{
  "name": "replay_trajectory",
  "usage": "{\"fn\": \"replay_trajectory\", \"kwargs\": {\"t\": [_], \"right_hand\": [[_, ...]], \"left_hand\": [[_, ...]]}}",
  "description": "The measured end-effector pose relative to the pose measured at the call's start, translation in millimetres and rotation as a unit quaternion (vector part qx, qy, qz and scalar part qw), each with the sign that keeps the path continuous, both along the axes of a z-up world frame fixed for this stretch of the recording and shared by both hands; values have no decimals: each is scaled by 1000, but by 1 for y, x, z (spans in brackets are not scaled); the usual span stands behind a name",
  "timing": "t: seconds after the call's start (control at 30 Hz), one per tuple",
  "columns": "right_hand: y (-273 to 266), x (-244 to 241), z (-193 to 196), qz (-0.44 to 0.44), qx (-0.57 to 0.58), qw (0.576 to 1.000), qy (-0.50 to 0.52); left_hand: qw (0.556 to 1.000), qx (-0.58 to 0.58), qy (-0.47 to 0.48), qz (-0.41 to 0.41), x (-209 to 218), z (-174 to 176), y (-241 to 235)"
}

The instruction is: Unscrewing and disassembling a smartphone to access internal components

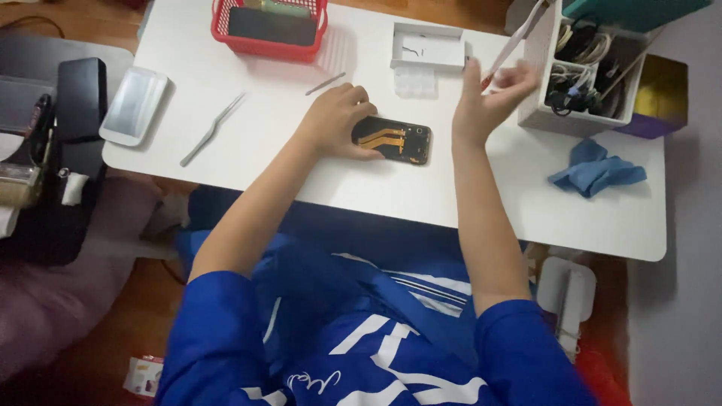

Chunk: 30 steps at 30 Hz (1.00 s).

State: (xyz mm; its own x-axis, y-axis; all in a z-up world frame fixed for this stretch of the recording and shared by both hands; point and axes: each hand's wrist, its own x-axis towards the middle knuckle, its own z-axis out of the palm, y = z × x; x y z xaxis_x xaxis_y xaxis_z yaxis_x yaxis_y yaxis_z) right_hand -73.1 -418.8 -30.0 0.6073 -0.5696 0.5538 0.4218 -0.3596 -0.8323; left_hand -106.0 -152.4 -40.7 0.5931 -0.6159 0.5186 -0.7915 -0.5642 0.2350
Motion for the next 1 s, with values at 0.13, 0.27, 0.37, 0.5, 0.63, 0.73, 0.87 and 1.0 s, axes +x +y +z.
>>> {"fn": "replay_trajectory", "kwargs": {"t": [0.13,0.27,0.37,0.5,0.63,0.73,0.87,1.0], "right_hand": [[6,11,-16,53,30,994,96],[2,21,-29,28,-66,980,186],[9,18,-27,79,-198,968,134],[18,19,-32,54,-467,872,138],[7,20,-41,58,-479,852,204],[0,22,-43,37,-480,844,235],[3,17,-35,3,-472,848,240],[25,-8,5,58,-484,842,231]], "left_hand": [[1000,9,-10,3,3,-3,2],[1000,-14,-18,12,2,-4,1],[999,-29,-12,19,3,-4,1],[986,38,103,128,-11,20,-6],[983,-18,115,143,-5,17,-2],[982,-31,105,156,1,16,0],[976,24,111,187,1,19,-1],[959,74,144,231,6,14,0]]}}
